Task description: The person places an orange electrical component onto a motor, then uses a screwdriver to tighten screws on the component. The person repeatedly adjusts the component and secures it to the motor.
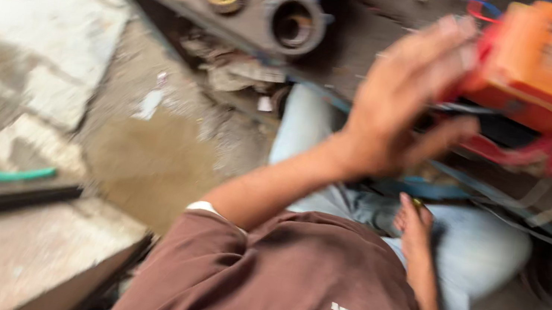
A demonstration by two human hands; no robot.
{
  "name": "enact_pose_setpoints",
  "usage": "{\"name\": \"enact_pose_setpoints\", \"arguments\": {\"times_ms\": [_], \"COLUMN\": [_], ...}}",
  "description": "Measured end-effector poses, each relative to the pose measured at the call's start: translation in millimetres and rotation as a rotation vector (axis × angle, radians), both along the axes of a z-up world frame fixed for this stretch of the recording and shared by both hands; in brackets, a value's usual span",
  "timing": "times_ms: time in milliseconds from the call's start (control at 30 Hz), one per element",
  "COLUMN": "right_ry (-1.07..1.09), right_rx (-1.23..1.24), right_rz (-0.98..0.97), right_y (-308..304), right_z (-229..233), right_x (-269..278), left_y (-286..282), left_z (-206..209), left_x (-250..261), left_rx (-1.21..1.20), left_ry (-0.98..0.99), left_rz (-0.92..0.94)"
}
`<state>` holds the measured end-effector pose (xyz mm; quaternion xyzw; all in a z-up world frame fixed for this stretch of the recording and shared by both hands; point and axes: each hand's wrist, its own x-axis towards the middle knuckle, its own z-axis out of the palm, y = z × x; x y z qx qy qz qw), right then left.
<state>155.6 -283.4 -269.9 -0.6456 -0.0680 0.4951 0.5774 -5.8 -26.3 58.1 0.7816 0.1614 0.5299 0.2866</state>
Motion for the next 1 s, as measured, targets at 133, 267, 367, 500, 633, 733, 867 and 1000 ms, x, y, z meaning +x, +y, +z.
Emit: {"name": "enact_pose_setpoints", "arguments": {"times_ms": [133,267,367,500,633,733,867,1000], "right_ry": [-0.001,-0.005,-0.015,-0.019,-0.019,-0.029,-0.045,-0.034], "right_rx": [-0.092,-0.133,-0.173,-0.191,-0.176,-0.183,-0.173,-0.201], "right_rz": [0.001,0.017,0.029,0.038,0.027,0.001,0.025,0.044], "right_y": [3,2,8,9,7,4,6,7], "right_z": [-2,-1,-2,-1,-1,-1,-1,4], "right_x": [6,3,2,3,1,1,0,0], "left_y": [-20,14,39,66,78,73,55,48], "left_z": [-29,-65,-74,-79,-83,-79,-62,-40], "left_x": [-32,-74,-108,-117,-103,-99,-91,-75], "left_rx": [0.202,0.211,0.065,0.009,-0.056,-0.032,0.005,-0.027], "left_ry": [0.067,0.064,0.19,0.265,0.227,0.236,0.215,0.229], "left_rz": [0.124,0.424,0.59,0.593,0.548,0.551,0.54,0.228]}}
